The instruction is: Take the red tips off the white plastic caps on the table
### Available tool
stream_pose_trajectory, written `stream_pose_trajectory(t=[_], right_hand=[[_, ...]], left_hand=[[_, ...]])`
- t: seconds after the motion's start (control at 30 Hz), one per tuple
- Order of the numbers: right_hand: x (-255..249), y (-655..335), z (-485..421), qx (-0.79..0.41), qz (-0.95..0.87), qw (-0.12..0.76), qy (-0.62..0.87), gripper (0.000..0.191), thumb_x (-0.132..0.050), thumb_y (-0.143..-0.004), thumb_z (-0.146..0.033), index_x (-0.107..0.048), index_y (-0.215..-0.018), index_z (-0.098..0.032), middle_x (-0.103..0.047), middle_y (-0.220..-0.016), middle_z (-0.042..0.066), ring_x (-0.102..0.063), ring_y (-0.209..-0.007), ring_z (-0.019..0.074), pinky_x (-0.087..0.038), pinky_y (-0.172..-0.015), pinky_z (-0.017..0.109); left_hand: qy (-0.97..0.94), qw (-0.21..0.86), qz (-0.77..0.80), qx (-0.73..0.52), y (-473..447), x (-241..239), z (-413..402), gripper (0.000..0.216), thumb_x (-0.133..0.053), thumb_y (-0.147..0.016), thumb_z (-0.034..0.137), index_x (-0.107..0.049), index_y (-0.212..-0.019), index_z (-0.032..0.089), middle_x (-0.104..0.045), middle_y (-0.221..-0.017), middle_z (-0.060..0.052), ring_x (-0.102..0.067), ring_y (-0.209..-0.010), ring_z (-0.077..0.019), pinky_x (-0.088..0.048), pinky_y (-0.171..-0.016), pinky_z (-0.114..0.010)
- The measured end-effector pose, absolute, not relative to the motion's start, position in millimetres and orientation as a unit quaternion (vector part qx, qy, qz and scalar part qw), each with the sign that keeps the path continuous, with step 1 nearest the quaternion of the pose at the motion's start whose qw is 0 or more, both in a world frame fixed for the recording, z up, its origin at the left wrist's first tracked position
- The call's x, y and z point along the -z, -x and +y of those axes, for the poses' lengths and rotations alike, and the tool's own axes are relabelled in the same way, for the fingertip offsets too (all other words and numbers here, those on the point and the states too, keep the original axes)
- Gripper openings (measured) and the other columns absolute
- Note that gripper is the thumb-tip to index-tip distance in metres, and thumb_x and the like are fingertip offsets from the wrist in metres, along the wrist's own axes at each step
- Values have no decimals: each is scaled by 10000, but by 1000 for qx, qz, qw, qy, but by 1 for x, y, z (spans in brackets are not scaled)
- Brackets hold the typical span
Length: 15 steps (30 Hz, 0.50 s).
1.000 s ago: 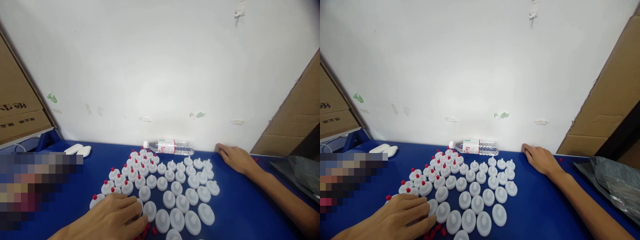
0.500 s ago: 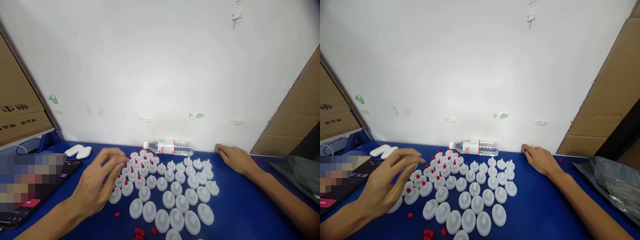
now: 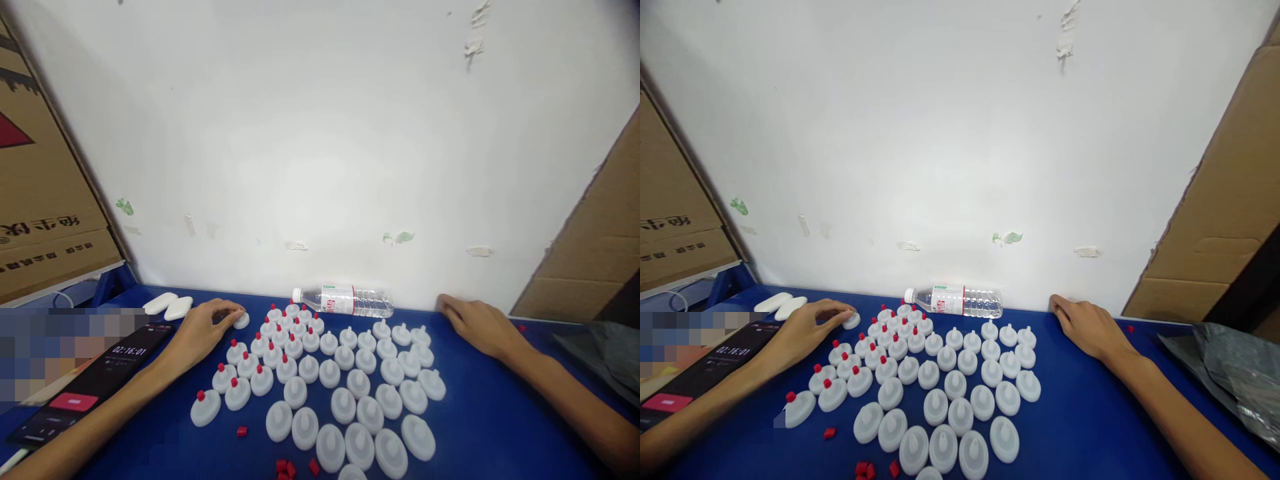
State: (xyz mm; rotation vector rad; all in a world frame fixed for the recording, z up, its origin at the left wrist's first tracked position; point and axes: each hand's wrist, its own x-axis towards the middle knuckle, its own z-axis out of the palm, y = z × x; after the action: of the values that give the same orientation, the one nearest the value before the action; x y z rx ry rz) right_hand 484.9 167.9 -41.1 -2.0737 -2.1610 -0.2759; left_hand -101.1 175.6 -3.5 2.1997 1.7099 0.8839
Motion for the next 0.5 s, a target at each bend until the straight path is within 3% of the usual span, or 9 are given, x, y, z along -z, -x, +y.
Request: stream_pose_trajectory(t=[0.13, 0.27, 0.5], right_hand=[[41, -484, 167, 93, -715, 69, 689, 319, -324, -1079, -340, -631, -1040, -261, -773, -846, 71, -730, -774, 285, -380, -663, 335], [41, -483, 167, 95, -714, 73, 690, 293, -355, -1071, -328, -638, -1029, -265, -770, -840, 63, -727, -768, 278, -379, -664, 332], [41, -484, 167, 94, -715, 73, 689, 277, -390, -1083, -319, -654, -1038, -249, -743, -815, 33, -697, -736, 238, -378, -666, 322]], left_hand=[[-745, 105, 578, -318, 100, -4, 170, 401, -617, -1073, 561, -716, -1159, 182, -747, -1024, -50, -705, -947, -238, -570, -930, -442], [-788, 171, 520, -282, 100, -24, 160, 541, -514, -1033, 713, -718, -948, 219, -685, -852, -22, -602, -816, -219, -486, -793, -336], [-811, 355, 449, -116, 108, -41, 160, 473, -770, -897, 651, -823, -1087, 221, -609, -728, 2, -496, -643, -150, -370, -577, -248]])
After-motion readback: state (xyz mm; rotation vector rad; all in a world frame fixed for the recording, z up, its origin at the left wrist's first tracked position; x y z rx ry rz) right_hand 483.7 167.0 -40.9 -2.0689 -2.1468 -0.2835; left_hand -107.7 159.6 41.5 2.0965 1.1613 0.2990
